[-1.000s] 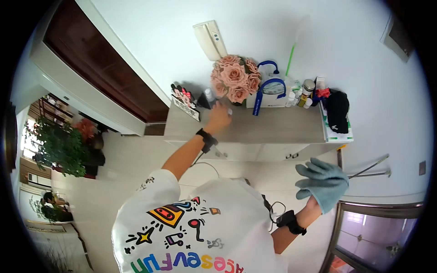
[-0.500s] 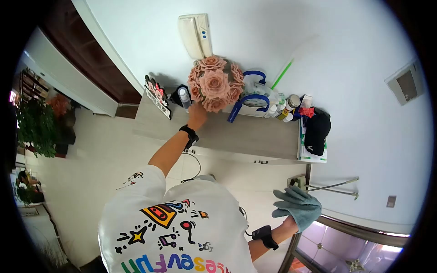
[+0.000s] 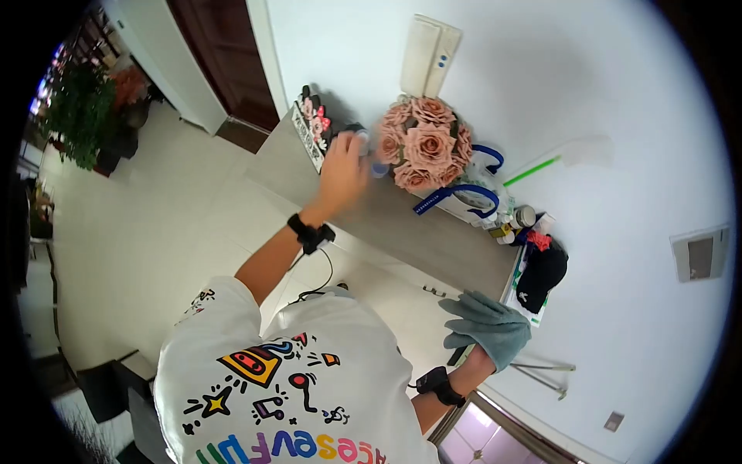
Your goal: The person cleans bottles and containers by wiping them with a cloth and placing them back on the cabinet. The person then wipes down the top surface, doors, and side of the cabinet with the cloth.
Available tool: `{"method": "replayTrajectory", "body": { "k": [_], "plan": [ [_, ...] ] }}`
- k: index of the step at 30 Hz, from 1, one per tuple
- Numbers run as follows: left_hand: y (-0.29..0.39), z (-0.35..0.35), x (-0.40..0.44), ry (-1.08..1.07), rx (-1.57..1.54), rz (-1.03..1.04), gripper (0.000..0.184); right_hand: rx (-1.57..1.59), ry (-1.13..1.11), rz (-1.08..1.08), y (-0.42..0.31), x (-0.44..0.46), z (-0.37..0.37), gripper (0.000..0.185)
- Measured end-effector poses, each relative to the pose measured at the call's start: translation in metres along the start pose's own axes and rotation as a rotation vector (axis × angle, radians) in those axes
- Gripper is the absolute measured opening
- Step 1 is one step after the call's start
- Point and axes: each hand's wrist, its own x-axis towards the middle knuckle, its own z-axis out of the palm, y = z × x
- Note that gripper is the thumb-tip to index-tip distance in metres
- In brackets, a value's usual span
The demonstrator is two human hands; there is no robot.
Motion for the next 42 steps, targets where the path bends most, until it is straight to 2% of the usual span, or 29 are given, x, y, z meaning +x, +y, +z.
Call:
{"method": "replayTrajectory", "body": {
  "k": [1,4,7,13,16,19,22,25,28,30,32,33,35,37,40,42],
  "plan": [
    [-0.009,-0.004,0.015,0.050,0.005,0.039,0.038,0.000,-0.026,0.005,0.002,0.002,0.003,0.032],
    [-0.031,-0.001,0.042,-0.214,0.023,0.094,0.041,-0.009,-0.086,0.027,0.003,0.002,0.007,0.034],
    [-0.042,0.011,0.062,-0.691,0.087,-0.056,0.047,-0.026,-0.119,0.051,0.003,-0.002,0.008,0.035],
    [-0.076,0.044,0.058,-0.794,0.048,-0.053,0.052,-0.042,-0.158,0.094,0.006,-0.019,0.009,0.039],
    [-0.077,0.037,0.044,-0.706,0.072,0.019,0.050,-0.046,-0.204,0.121,0.005,-0.020,0.009,0.042],
    [-0.048,-0.023,0.031,-0.572,-0.034,-0.112,0.053,-0.075,-0.249,0.136,0.003,-0.021,0.009,0.044],
    [-0.030,-0.078,0.011,-0.312,-0.258,-0.234,0.051,-0.131,-0.320,0.171,0.004,-0.025,0.009,0.047],
    [-0.021,-0.104,-0.024,-0.196,-0.790,-0.617,0.040,-0.257,-0.509,0.230,0.005,-0.024,0.021,0.050],
    [0.031,-0.133,-0.057,-0.082,-1.315,-0.835,0.036,-0.514,-0.924,0.266,0.004,-0.013,0.053,0.053],
    [0.056,-0.139,-0.077,-0.144,-1.435,-0.851,0.039,-0.535,-1.043,0.291,0.012,-0.011,0.075,0.055],
    [0.077,-0.143,-0.093,-0.211,-1.503,-0.809,0.042,-0.366,-0.921,0.328,0.029,-0.017,0.081,0.058],
    [0.086,-0.144,-0.099,-0.245,-1.508,-0.760,0.045,-0.227,-0.758,0.272,0.054,-0.023,0.071,0.057],
    [0.110,-0.154,-0.102,-0.313,-1.597,-0.694,0.050,0.104,-0.576,0.272,0.084,-0.022,0.049,0.054],
    [0.124,-0.156,-0.109,-0.352,-1.554,-0.585,0.050,0.509,-0.533,0.371,0.095,-0.016,0.039,0.050],
    [0.126,-0.153,-0.122,-0.358,-1.306,-0.426,0.050,0.410,-0.666,0.196,0.095,-0.013,0.035,0.041],
    [0.127,-0.158,-0.129,-0.345,-1.080,-0.333,0.049,0.477,-0.635,0.274,0.084,-0.012,0.045,0.043]
  ]
}}
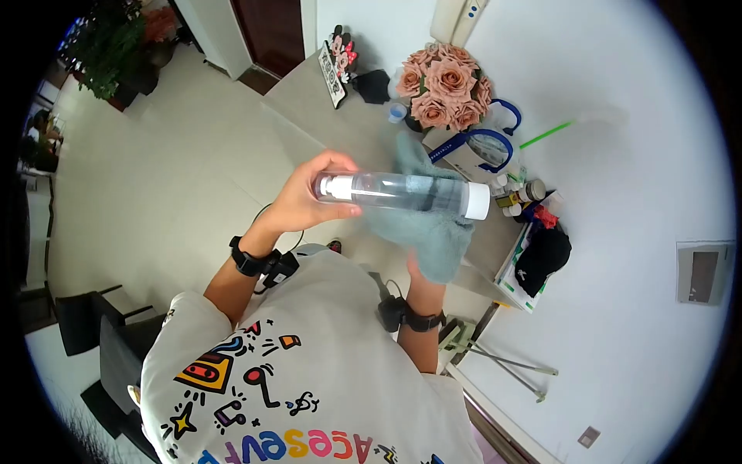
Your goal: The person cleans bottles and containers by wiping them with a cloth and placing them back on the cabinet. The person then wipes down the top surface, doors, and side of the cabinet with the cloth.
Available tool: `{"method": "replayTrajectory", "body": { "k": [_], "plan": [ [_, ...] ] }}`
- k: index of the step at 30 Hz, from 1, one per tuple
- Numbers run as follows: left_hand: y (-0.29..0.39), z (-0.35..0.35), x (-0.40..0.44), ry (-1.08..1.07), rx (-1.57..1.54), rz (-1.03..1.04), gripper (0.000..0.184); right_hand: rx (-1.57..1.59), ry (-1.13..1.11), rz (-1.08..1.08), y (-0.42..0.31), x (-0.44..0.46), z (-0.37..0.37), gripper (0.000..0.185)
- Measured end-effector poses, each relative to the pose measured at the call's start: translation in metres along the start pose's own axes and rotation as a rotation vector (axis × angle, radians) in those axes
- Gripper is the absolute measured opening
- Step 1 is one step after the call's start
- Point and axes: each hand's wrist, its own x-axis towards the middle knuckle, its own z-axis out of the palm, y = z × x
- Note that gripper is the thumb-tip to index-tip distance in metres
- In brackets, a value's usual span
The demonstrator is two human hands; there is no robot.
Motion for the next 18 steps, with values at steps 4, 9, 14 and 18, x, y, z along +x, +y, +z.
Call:
{"method": "replayTrajectory", "body": {
  "k": [4,9,14,18],
  "plan": [
    [0.022,0.012,-0.013,0.012,0.415,0.073,0.048,-0.383,0.037,0.005,-0.010,-0.003,-0.005,0.048],
    [0.023,0.057,-0.016,-0.073,0.521,0.094,0.055,-0.807,-0.042,-0.136,-0.064,0.010,0.028,0.050],
    [0.021,0.110,-0.011,-0.147,0.302,0.048,0.071,-1.248,-0.097,-0.281,-0.113,0.010,0.019,0.045],
    [0.035,0.156,-0.008,-0.130,0.212,0.007,0.059,-1.243,-0.094,-0.282,-0.131,-0.012,0.003,0.040]
  ]
}}
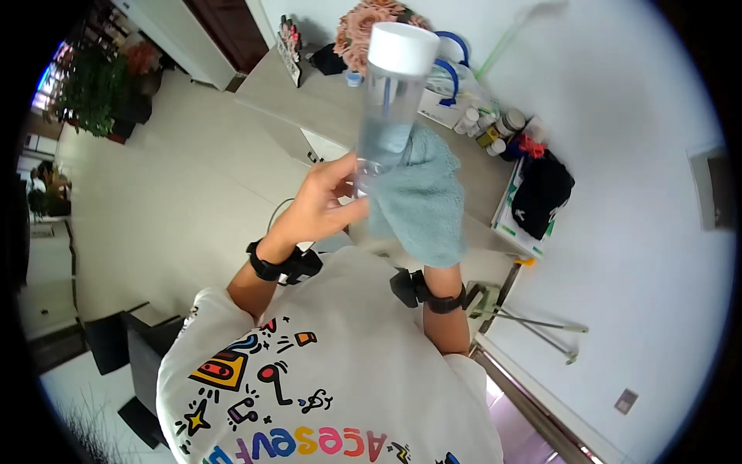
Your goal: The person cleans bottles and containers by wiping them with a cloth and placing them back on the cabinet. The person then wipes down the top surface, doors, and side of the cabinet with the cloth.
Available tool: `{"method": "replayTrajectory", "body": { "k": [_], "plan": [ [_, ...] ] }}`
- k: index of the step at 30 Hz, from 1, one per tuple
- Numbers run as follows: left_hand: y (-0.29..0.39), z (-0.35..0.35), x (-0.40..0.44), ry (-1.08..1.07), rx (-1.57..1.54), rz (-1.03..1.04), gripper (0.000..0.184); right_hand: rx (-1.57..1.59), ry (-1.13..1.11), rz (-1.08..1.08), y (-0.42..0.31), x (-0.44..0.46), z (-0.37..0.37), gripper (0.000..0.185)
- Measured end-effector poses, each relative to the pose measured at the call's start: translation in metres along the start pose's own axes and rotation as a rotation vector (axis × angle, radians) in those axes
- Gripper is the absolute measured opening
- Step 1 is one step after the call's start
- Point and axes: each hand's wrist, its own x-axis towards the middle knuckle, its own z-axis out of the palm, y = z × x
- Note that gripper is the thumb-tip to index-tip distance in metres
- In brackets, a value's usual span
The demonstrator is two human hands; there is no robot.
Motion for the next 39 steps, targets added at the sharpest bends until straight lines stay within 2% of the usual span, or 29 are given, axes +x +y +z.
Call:
{"method": "replayTrajectory", "body": {
  "k": [2,5,9,11,14,17,19,20,22,23,25,26,27,28,29,30,32,34,37,39],
  "plan": [
    [-0.001,0.019,0.003,-0.026,0.017,-0.038,0.079,-0.007,0.005,0.003,0.000,-0.012,-0.013,0.038],
    [-0.003,0.051,0.004,0.057,0.012,0.031,0.080,-0.018,0.004,0.010,-0.003,-0.025,-0.036,0.034],
    [-0.004,0.076,0.001,0.038,0.061,0.077,0.081,0.085,0.056,-0.009,-0.010,-0.041,-0.063,0.028],
    [-0.004,0.089,0.004,0.038,0.040,0.133,0.080,0.088,0.037,0.061,-0.002,-0.051,-0.075,0.028],
    [0.008,0.104,0.012,-0.029,-0.020,0.230,0.079,0.352,0.143,0.083,-0.002,-0.063,-0.091,0.028],
    [0.017,0.118,0.017,-0.045,-0.261,0.194,0.080,0.590,0.283,0.248,0.010,-0.087,-0.101,0.034],
    [0.030,0.123,0.024,-0.091,-0.365,0.141,0.081,0.391,0.098,0.320,-0.006,-0.077,-0.121,0.040],
    [0.035,0.126,0.027,-0.114,-0.420,0.113,0.082,0.131,-0.125,0.312,-0.042,-0.050,-0.151,0.043],
    [0.040,0.131,0.034,-0.211,-0.408,0.188,0.081,-0.239,-0.256,0.295,-0.062,-0.043,-0.173,0.048],
    [0.040,0.136,0.034,-0.250,-0.342,0.211,0.079,-0.343,-0.167,0.285,-0.057,-0.053,-0.171,0.051],
    [0.040,0.145,0.031,-0.312,-0.148,0.252,0.077,-0.539,0.130,0.136,-0.036,-0.077,-0.161,0.051],
    [0.040,0.151,0.030,-0.334,-0.021,0.270,0.076,-0.632,0.333,-0.011,-0.017,-0.093,-0.155,0.049],
    [0.055,0.160,0.033,-0.355,0.215,0.351,0.072,-0.431,0.459,-0.012,-0.011,-0.102,-0.154,0.049],
    [0.060,0.166,0.035,-0.378,0.277,0.423,0.072,-0.226,0.586,-0.040,-0.006,-0.110,-0.154,0.048],
    [0.064,0.172,0.035,-0.395,0.337,0.495,0.072,0.280,0.623,0.070,-0.006,-0.114,-0.154,0.048],
    [0.064,0.177,0.035,-0.406,0.396,0.569,0.072,0.497,0.636,0.142,-0.002,-0.120,-0.155,0.047],
    [0.057,0.182,0.034,-0.401,0.305,0.503,0.063,0.845,0.700,0.248,0.005,-0.130,-0.157,0.047],
    [0.053,0.187,0.033,-0.423,0.274,0.491,0.060,0.909,0.751,0.265,0.005,-0.136,-0.155,0.047],
    [0.056,0.199,0.018,-0.549,0.260,0.351,0.055,0.888,0.780,0.244,0.004,-0.137,-0.152,0.046],
    [0.051,0.201,0.016,-0.548,0.219,0.393,0.053,0.859,0.776,0.237,0.004,-0.138,-0.151,0.046]
  ]
}}
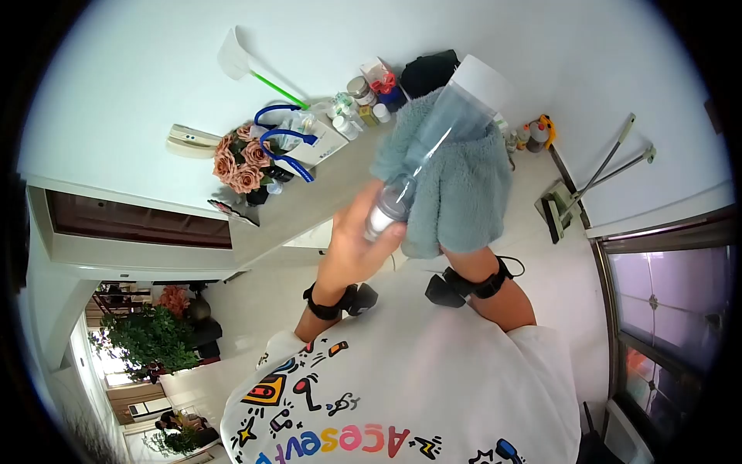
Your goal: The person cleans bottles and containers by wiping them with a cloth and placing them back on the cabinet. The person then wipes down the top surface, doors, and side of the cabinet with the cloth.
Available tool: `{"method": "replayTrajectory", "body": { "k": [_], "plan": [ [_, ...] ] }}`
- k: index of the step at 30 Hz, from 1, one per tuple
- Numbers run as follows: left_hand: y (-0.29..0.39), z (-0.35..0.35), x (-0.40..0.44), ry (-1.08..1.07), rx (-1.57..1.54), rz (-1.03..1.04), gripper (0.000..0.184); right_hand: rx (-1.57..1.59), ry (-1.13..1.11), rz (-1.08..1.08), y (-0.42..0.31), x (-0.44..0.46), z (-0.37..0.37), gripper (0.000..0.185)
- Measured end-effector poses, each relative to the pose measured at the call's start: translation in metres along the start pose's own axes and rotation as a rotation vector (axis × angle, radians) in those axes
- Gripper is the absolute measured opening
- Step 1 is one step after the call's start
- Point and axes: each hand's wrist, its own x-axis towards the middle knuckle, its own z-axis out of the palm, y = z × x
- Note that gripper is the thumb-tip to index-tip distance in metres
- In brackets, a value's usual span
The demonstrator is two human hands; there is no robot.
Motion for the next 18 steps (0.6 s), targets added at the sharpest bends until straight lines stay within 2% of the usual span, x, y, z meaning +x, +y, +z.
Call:
{"method": "replayTrajectory", "body": {
  "k": [4,7,10,14,18],
  "plan": [
    [-0.009,0.000,-0.007,-0.010,-0.142,0.011,0.052,-0.054,-0.017,-0.034,0.003,0.000,0.003,0.046],
    [-0.016,-0.005,-0.018,-0.076,-0.363,-0.023,0.056,-0.081,-0.030,-0.055,0.004,-0.001,0.004,0.046],
    [-0.015,-0.007,-0.034,-0.122,-0.496,-0.181,0.061,-0.124,-0.054,-0.070,0.006,0.001,0.007,0.046],
    [-0.024,-0.015,-0.039,-0.072,-0.485,-0.066,0.065,-0.214,-0.084,-0.112,0.009,0.002,0.009,0.045],
    [-0.015,-0.018,-0.036,-0.078,-0.557,-0.078,0.073,-0.343,-0.105,-0.156,0.014,-0.003,0.009,0.045]
  ]
}}
